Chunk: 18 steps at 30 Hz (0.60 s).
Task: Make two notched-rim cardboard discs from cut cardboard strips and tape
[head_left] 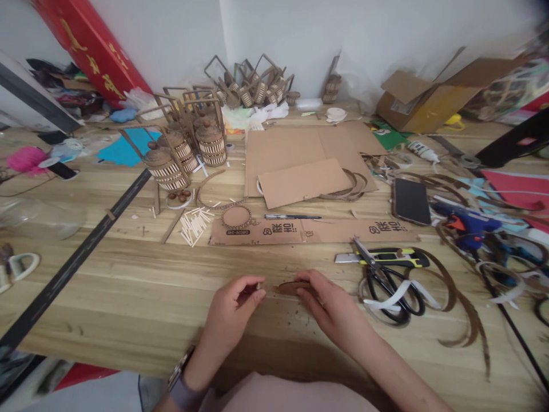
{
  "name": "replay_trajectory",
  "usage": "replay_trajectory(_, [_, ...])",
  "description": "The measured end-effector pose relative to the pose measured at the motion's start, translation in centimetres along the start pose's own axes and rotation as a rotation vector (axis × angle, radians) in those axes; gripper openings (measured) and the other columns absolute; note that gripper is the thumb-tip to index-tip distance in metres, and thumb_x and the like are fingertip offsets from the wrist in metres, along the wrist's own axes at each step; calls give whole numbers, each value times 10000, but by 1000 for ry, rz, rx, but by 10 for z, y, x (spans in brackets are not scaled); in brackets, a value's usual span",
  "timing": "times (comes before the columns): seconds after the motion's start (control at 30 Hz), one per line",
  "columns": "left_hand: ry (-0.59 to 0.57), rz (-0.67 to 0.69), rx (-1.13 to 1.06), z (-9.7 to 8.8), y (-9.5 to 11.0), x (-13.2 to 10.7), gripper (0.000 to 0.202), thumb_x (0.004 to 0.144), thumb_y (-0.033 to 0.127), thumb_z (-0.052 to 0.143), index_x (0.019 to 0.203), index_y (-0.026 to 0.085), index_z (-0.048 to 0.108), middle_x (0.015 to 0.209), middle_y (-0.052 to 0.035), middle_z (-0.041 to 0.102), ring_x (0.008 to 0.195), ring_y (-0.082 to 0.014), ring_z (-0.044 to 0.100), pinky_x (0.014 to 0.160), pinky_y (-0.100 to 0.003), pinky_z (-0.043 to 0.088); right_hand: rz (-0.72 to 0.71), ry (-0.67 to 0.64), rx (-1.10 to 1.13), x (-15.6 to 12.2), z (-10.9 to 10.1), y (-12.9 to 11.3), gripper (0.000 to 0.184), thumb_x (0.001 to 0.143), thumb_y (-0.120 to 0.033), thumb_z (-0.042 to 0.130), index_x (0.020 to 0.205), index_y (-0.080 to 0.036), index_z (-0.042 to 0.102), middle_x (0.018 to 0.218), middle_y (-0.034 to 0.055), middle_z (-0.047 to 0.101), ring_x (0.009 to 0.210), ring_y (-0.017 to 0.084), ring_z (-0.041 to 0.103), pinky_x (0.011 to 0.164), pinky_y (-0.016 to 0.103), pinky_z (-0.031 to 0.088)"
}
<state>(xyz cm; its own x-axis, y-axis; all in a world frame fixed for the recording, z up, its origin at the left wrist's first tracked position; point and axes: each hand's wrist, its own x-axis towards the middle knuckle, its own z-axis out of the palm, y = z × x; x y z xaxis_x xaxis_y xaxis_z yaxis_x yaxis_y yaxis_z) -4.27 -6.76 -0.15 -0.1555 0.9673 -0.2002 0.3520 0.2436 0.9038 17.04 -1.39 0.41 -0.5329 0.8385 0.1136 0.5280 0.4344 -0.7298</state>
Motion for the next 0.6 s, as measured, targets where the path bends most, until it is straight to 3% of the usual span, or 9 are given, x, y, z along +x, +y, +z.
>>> replay_trajectory(0.6, [7,146,38,6,13,2,200,837,289,598,953,209,740,883,-31,759,799,-176,694,726,-258,539,-68,-27,-68,0,3,-2,203,934,-101,407,1026,-211,551,905,56,675,815,185,672,680,267,494])
